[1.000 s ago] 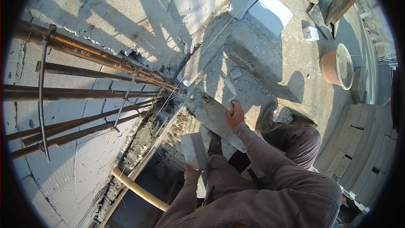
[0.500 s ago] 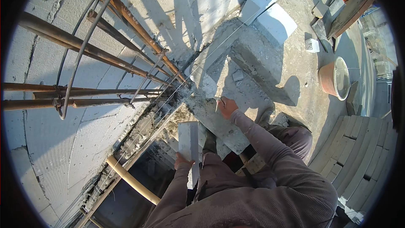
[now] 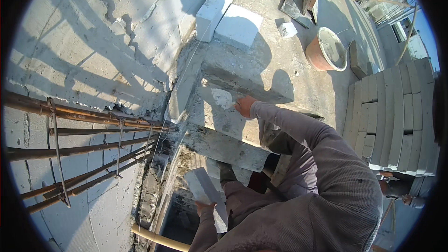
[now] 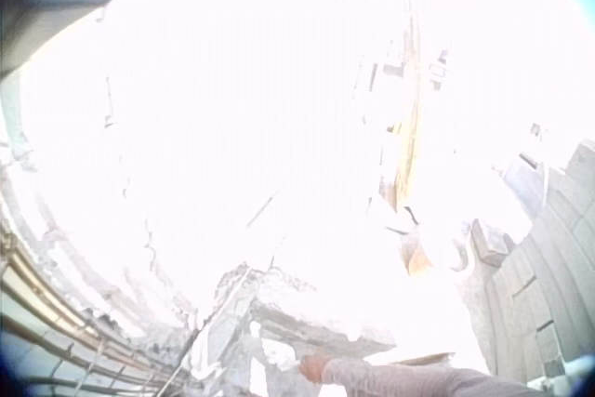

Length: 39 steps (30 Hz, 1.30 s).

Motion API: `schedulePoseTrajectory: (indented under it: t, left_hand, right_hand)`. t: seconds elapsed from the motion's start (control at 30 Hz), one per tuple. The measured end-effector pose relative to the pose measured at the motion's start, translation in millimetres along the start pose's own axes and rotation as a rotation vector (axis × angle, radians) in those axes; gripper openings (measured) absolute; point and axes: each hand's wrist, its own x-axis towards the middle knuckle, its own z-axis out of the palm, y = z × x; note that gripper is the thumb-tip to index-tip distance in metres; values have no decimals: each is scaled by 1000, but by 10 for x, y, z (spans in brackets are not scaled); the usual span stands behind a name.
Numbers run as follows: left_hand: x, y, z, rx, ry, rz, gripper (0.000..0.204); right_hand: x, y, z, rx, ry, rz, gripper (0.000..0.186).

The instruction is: The recorder is measuring, cutting, and laying lightweight concrete blocks to build a wall or structure.

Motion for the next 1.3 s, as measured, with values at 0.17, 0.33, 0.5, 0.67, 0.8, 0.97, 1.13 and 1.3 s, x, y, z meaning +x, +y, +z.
schedulePoseTrajectory:
  t: [0.17, 0.33, 0.5, 0.67, 0.8, 0.97, 1.13, 1.3]
  left_hand:
    - [26, 199, -13, 102, 42, -36, 130]
    - [95, 481, -70, 129, 47, 14, 143]
    - [16, 1030, -177, 228, 158, 69, 143]
    - [-258, 1721, -351, 229, 111, 75, 139]
    - [-362, 2112, -345, 271, 167, 186, 137]
    - [-297, 2304, -214, 272, 174, 251, 137]
    - [-295, 2297, -86, 297, 140, 364, 138]
    - [-431, 2190, -56, 285, 133, 324, 116]
  right_hand:
    - [-1256, 546, -914, 157, 267, 145, 35]
    - [-2794, 1600, -2313, 49, 624, 380, 31]
    - [-3392, 2494, -3123, -321, 523, 857, 26]
    - [-2924, 3224, -3501, -630, 51, 782, 23]
    - [-2593, 3477, -3557, -759, -68, 637, 18]
    - [-2248, 3745, -3767, -815, -242, 446, 22]
    - [-1941, 3960, -3883, -489, -354, 674, 22]
    - [-2226, 4177, -3769, 8, -136, 776, 19]
